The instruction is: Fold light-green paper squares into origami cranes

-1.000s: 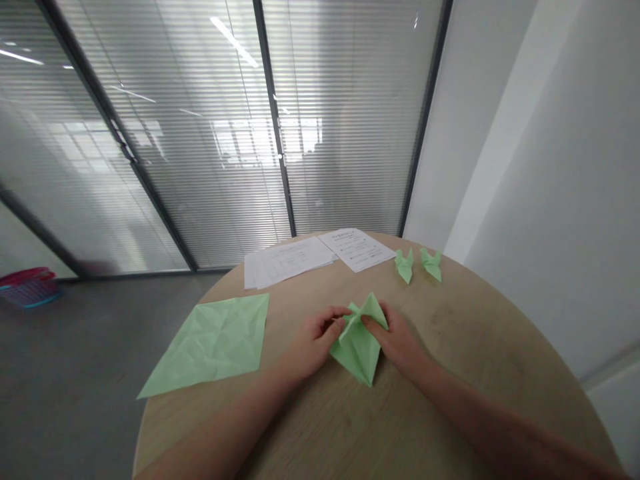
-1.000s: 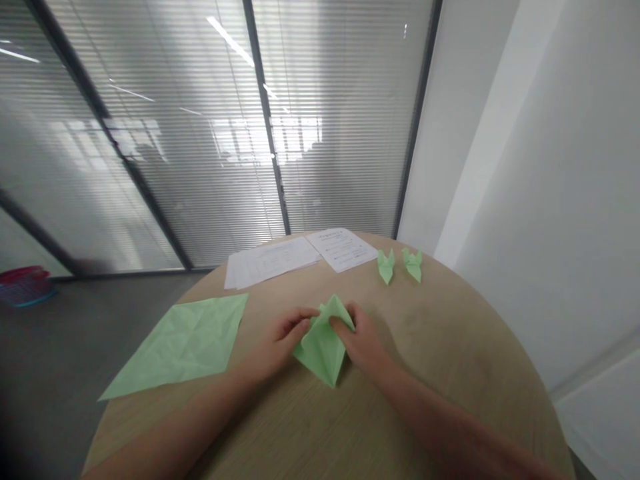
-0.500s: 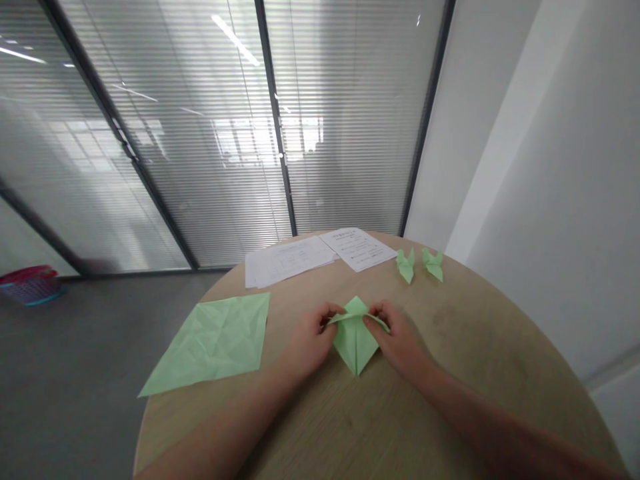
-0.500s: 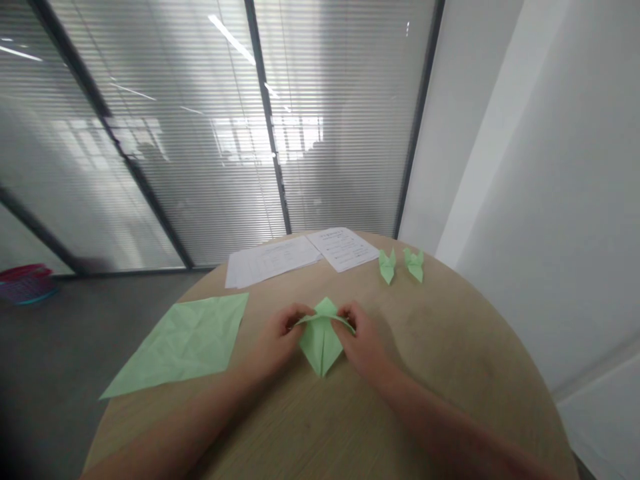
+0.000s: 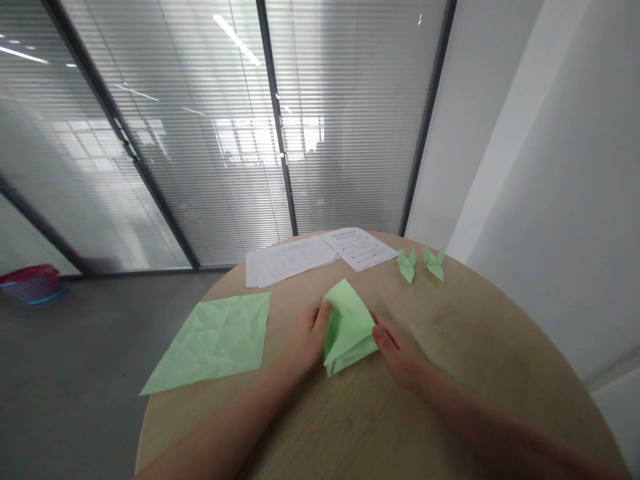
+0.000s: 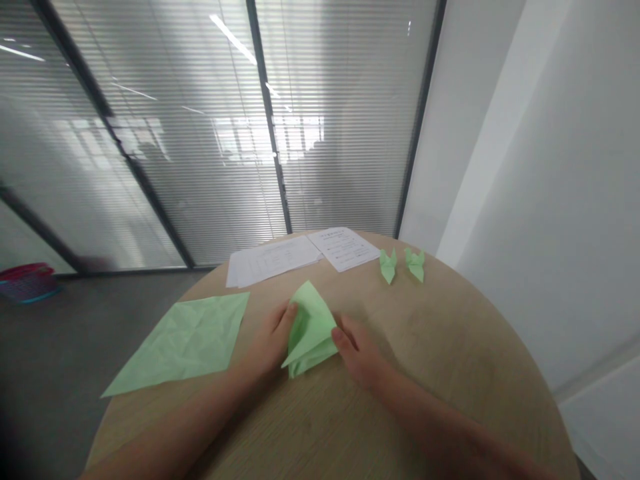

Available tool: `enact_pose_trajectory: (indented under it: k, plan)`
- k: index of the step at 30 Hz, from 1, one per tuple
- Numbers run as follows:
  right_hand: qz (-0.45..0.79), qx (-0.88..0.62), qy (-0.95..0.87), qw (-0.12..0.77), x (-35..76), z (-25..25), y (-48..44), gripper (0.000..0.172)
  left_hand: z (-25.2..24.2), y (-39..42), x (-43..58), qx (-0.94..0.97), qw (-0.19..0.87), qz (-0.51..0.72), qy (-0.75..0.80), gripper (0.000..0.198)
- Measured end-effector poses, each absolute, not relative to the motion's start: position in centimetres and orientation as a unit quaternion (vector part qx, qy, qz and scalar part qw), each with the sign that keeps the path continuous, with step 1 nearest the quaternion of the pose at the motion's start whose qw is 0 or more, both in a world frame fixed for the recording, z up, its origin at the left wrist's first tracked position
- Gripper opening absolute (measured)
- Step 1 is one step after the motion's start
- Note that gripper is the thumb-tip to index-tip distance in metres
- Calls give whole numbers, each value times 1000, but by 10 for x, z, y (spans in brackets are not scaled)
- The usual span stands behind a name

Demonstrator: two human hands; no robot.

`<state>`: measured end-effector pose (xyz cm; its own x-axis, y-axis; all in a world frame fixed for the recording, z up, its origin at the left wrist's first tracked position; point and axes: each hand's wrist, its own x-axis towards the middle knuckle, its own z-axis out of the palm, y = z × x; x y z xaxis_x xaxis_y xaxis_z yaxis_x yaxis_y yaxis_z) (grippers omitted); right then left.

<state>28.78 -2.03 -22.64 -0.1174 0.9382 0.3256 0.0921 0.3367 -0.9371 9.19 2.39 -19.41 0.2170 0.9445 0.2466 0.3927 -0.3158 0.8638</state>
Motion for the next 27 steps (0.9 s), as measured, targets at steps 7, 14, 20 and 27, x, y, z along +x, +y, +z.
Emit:
enact_pose_trajectory:
  k: [7,14,20,27]
  plan:
    - [406,-429,-627,508,289,-228,-19,53,-201,21,89,704,375,428,426,51]
    - [432,-401,-618,520,293,-229,-13,49,-192,23,88,630,527,395,411,43]
    - [425,-423,-615,512,294,-229,-9,47,-193,29,92,661,546,385,341,48]
    - [422,-435,-617,502,293,-231,-7,37,-202,34,92,657,545,370,366,40]
